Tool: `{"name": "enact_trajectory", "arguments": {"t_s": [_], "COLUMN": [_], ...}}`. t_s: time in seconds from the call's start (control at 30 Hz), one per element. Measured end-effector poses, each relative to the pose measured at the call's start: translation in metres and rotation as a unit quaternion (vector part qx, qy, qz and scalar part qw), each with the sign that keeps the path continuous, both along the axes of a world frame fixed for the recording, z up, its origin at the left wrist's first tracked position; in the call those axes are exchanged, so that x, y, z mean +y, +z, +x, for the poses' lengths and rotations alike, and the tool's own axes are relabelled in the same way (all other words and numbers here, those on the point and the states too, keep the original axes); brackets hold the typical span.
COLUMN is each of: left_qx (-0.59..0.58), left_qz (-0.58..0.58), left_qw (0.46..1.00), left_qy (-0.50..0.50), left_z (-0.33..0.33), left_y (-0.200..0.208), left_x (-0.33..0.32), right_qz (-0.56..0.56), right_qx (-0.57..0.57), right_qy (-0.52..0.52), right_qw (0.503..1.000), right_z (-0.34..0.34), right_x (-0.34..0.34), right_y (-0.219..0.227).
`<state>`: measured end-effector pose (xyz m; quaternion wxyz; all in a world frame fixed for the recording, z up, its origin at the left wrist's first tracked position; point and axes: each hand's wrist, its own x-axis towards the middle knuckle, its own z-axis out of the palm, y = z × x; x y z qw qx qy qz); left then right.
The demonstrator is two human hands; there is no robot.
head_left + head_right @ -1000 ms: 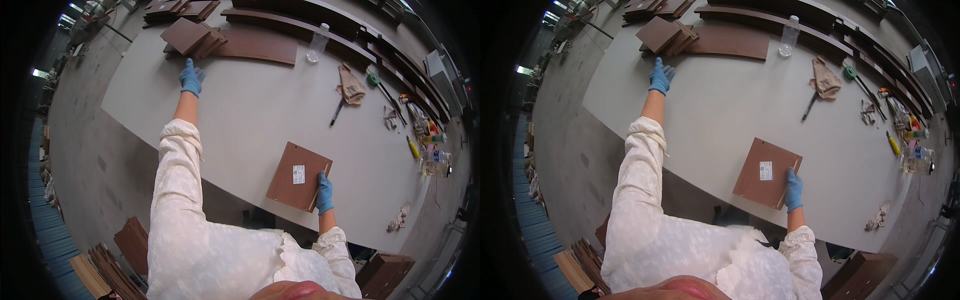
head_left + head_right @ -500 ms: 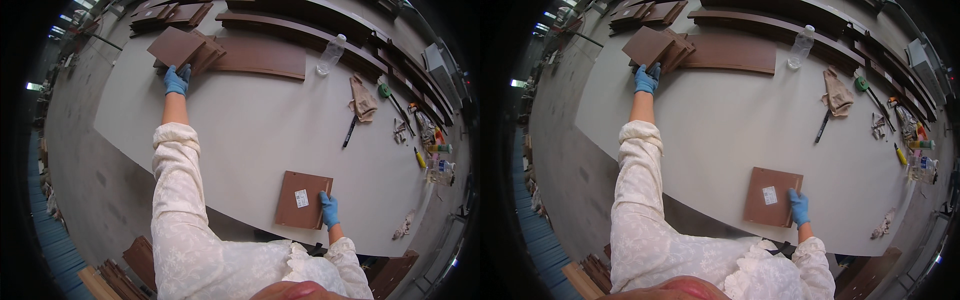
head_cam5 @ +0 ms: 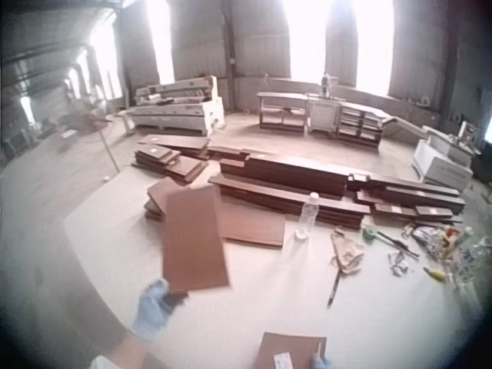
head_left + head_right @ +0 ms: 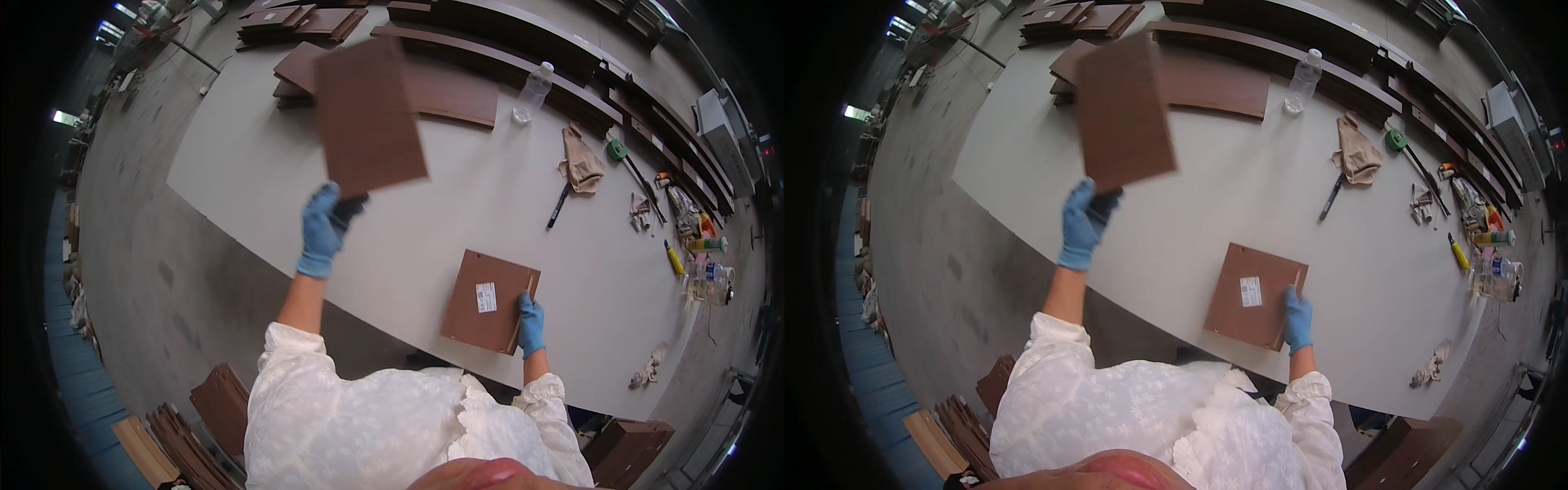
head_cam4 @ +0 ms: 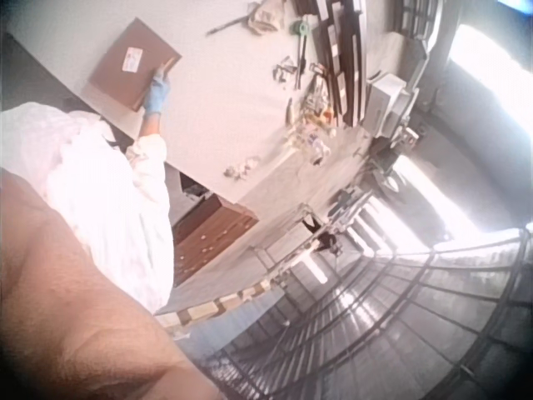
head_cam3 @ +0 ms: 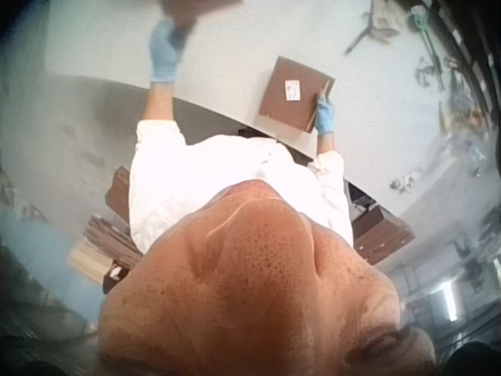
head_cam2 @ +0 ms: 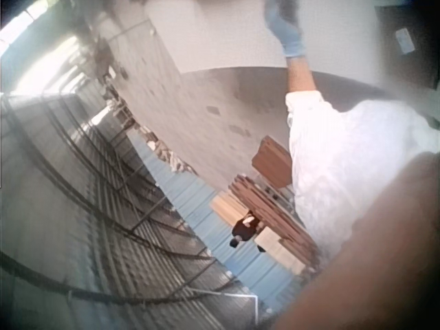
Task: The person picks up long and wide brown wooden panels from a table, flips them, and stacks them on the floor. The person handles the panels one at a time, aligning edges and placing them in a growing pile.
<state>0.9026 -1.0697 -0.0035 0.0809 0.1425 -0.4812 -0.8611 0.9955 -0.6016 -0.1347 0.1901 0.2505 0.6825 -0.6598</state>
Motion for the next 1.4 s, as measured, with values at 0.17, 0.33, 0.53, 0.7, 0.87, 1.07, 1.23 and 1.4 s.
{"name": "enact_trajectory", "arguments": {"t_s": [0.17,0.33,0.53,0.7,0.87,1.07,1.23,1.4], "left_qx": [-0.07,-0.068,-0.046,-0.018,-0.016,0.008,-0.026,-0.133], "left_qz": [0.097,0.077,0.043,0.035,-0.021,0.012,0.017,-0.07], "left_qw": [0.982,0.982,0.993,0.999,0.998,0.994,0.995,0.988], "left_qy": [-0.147,-0.161,-0.1,0.003,0.061,0.106,0.099,0.037], "left_z": [0.085,0.126,0.118,0.082,-0.005,-0.145,-0.216,-0.236], "left_y": [0.014,0.019,0.026,0.005,-0.022,-0.052,-0.07,-0.074], "left_x": [0.114,0.182,0.179,0.105,-0.022,-0.163,-0.22,-0.243], "right_qz": [-0.056,-0.119,-0.07,0.011,0.065,0.513,0.454,-0.099], "right_qx": [0.087,0.09,0.043,0.007,0.047,-0.179,0.1,0.169], "right_qy": [-0.01,-0.085,-0.078,-0.026,0.005,0.2,0.126,0.105], "right_qw": [0.995,0.985,0.994,1.0,0.997,0.816,0.876,0.975], "right_z": [0.003,0.014,0.004,-0.033,-0.071,-0.155,-0.277,-0.423], "right_x": [-0.001,0.016,0.024,0.009,-0.016,-0.082,-0.205,-0.384], "right_y": [0.049,0.066,0.033,-0.007,-0.017,0.054,0.078,0.03]}}
